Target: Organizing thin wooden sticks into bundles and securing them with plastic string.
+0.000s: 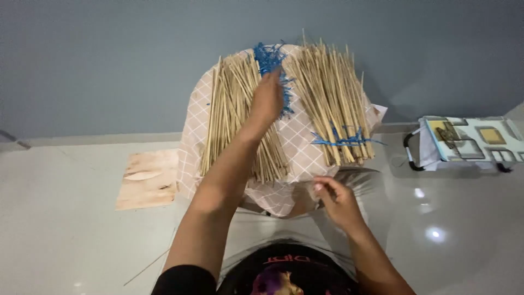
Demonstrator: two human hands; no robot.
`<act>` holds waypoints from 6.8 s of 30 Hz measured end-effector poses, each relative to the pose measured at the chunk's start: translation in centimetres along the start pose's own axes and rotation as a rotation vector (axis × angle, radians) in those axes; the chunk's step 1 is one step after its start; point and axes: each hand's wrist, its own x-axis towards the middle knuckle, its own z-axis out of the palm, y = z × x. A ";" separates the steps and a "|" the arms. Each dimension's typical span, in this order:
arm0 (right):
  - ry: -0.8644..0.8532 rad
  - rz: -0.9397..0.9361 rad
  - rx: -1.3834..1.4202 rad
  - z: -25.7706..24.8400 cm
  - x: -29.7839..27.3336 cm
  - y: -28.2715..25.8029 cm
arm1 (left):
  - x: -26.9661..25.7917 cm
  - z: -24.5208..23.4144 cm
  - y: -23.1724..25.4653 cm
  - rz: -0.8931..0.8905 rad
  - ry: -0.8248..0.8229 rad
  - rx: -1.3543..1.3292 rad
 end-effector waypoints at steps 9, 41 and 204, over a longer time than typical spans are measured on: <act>-0.001 -0.063 0.005 -1.8 -0.8 2.6 | -4.9 9.1 2.9 -0.283 -0.561 0.154; -0.109 0.010 0.063 -0.6 -1.3 2.0 | -5.7 7.4 0.8 -0.923 -0.254 -0.615; -0.286 -0.265 0.832 -0.4 6.7 -4.6 | -22.9 -4.9 4.3 -0.861 0.249 -1.265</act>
